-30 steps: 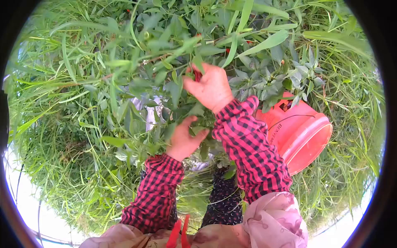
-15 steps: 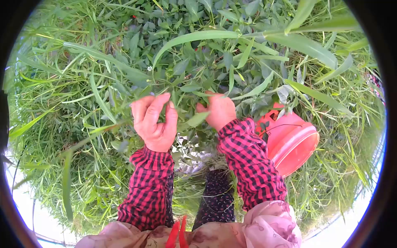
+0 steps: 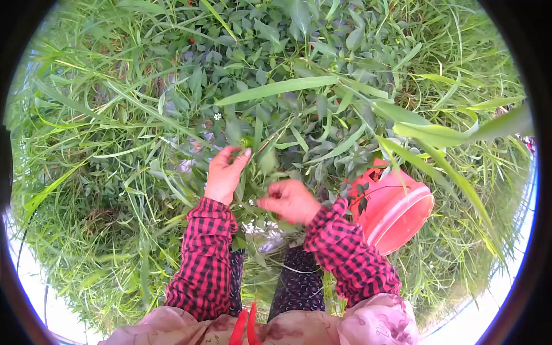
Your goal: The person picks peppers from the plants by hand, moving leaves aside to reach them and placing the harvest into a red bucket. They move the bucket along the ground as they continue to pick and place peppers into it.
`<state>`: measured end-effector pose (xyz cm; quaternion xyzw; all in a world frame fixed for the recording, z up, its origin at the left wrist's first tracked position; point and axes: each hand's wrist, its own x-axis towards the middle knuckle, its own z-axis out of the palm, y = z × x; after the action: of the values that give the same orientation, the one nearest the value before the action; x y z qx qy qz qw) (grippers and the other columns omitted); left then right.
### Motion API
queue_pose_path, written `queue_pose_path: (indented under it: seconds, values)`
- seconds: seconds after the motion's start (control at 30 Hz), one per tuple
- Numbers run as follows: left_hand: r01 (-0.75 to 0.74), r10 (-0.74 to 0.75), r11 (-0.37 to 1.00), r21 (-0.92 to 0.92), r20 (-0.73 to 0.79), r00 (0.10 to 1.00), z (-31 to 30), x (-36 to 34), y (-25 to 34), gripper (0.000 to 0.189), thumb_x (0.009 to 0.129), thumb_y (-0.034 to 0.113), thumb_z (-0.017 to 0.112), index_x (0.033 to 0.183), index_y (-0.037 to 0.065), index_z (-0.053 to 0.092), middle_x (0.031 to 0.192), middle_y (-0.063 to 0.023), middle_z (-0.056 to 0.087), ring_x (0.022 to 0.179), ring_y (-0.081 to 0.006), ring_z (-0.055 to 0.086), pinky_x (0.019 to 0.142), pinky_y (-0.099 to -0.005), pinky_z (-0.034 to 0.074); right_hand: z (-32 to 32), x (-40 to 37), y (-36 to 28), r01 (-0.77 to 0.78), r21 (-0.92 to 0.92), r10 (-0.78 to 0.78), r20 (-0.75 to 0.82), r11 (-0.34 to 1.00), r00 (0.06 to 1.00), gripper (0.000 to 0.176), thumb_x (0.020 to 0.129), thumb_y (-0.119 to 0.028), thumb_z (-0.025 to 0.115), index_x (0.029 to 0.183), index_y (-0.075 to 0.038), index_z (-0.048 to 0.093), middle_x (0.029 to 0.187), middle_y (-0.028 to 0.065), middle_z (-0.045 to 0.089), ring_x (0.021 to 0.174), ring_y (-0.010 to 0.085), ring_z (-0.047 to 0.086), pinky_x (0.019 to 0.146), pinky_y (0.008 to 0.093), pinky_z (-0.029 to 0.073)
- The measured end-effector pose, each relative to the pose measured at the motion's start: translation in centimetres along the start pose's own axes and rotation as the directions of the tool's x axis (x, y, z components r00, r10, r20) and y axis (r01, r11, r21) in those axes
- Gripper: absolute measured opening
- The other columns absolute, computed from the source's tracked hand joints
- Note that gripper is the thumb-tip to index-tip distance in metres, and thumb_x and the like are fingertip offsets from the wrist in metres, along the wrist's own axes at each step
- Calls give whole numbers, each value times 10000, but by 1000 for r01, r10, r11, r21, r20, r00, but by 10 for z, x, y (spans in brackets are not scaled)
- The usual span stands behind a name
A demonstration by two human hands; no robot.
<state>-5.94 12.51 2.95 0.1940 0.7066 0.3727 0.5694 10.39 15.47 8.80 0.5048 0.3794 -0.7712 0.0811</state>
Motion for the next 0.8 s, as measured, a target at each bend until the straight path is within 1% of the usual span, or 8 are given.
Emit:
queue_pose_path:
  seconds: [0.17,0.3,0.47,0.53,0.57,0.63,0.7,0.8]
  values:
    - [47,-54,935,-353,-11,998,6,-6,2,416,769,74,624,1154,-3,489,925,-42,573,786,-75,504,683,-209,415,13,-46,-29,315,672,-392,-40,670,919,198,763,8,563,937,-43,483,844,98,582,592,95,549,410,183,399]
    - [33,-16,919,-394,47,999,12,-7,-3,424,762,43,619,1164,5,487,796,15,529,681,-37,456,614,-185,399,-19,-20,-72,602,301,-488,-376,740,788,154,742,-55,634,862,-46,539,683,13,550,456,37,463,366,167,334]
    - [-1,21,946,-324,57,998,18,-12,-2,423,728,-10,613,1139,26,520,748,36,479,655,-36,432,591,-188,394,-35,50,-74,389,-42,-371,-410,920,833,224,722,-187,688,787,-20,554,598,15,552,433,67,465,382,214,363]
    - [-32,42,944,-328,25,999,24,-12,-13,419,702,-55,583,1109,32,542,790,10,503,702,-55,458,619,-196,412,-36,59,-71,-14,-628,-275,-360,778,891,386,657,-288,743,820,10,561,588,29,545,506,105,510,458,249,421]
    - [-30,39,944,-327,23,999,24,-11,-19,419,702,-55,583,1109,32,542,790,10,503,702,-55,458,619,-196,412,-39,67,-55,-14,-627,-272,-358,779,893,386,657,-288,743,820,10,561,588,29,545,506,105,510,458,249,421]
    - [-100,127,968,-229,107,986,23,-10,-20,381,732,-67,569,1099,27,537,873,13,538,806,-61,496,729,-206,420,-41,77,-29,161,-348,-253,-236,924,938,518,574,-353,788,855,23,571,629,45,568,579,122,536,534,255,448]
    - [-83,112,970,-230,116,987,22,-14,-9,355,725,-77,555,1065,27,553,902,-3,553,834,-72,502,750,-217,417,-40,64,-20,0,-187,-48,-253,982,966,487,596,-276,787,905,30,568,684,47,593,580,108,532,531,247,445]
    - [40,1,967,-252,160,987,21,-20,-2,388,725,-69,550,1097,39,531,889,2,555,830,-77,504,754,-221,414,-32,48,3,379,232,-314,-272,896,910,382,658,-10,707,1001,39,545,857,52,601,736,96,553,670,233,461]
